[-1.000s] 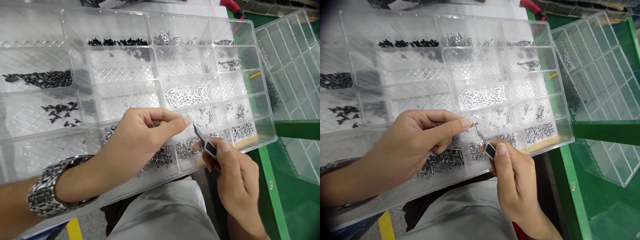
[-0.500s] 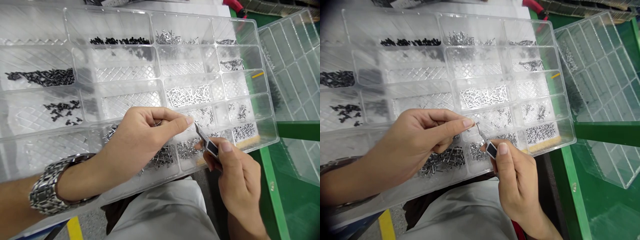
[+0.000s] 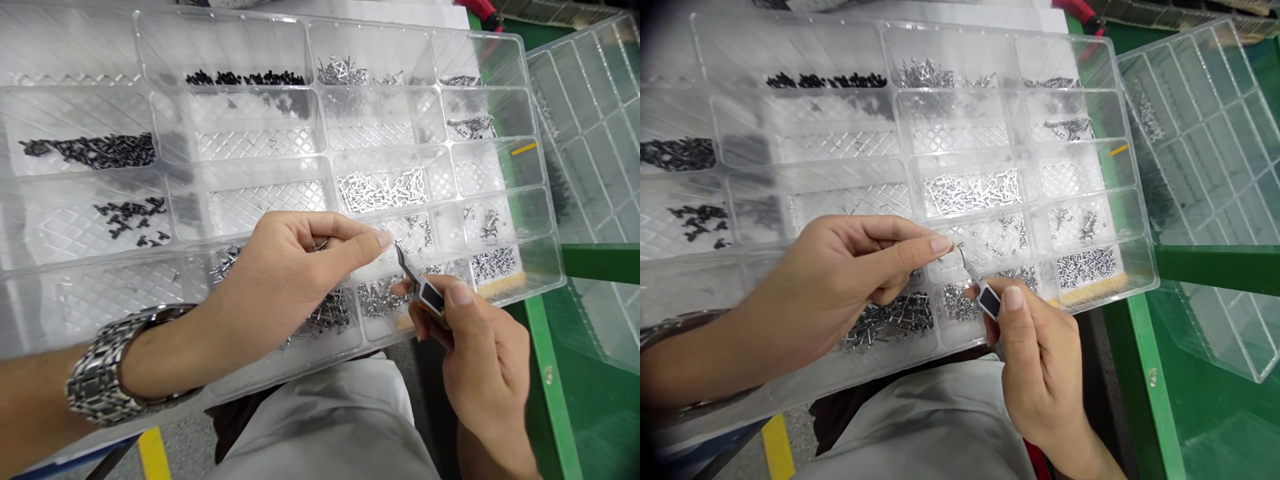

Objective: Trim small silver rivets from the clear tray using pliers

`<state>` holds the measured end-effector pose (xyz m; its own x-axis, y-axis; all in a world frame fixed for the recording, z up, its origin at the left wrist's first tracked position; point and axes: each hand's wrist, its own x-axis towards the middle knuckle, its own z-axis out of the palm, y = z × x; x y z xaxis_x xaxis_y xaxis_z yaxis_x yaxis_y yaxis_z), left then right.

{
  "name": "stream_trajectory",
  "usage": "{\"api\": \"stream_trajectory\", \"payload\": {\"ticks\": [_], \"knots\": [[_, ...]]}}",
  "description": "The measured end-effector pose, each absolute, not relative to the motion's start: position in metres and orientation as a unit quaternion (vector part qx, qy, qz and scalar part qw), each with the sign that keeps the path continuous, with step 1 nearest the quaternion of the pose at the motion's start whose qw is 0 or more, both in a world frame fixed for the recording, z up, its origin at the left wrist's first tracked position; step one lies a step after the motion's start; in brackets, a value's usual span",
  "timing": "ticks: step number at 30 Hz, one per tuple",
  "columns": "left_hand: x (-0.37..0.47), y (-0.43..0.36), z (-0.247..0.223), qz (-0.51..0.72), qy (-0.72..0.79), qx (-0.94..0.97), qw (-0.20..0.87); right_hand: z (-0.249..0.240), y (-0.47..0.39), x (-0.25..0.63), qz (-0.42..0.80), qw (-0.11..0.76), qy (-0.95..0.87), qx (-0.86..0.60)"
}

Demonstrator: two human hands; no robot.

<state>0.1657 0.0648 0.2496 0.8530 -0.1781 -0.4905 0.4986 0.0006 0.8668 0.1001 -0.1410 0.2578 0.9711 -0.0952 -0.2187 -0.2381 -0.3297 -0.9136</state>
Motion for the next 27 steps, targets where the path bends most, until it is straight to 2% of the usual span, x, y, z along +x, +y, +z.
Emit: {"api": "stream_trajectory", "payload": {"ticks": [27], "knots": [[0.1657,0.0664,0.2487,-0.239,0.113,0.664,0.699,0.2536,-0.1454,0.1008,0.052,0.559,0.074,-0.824]]}}
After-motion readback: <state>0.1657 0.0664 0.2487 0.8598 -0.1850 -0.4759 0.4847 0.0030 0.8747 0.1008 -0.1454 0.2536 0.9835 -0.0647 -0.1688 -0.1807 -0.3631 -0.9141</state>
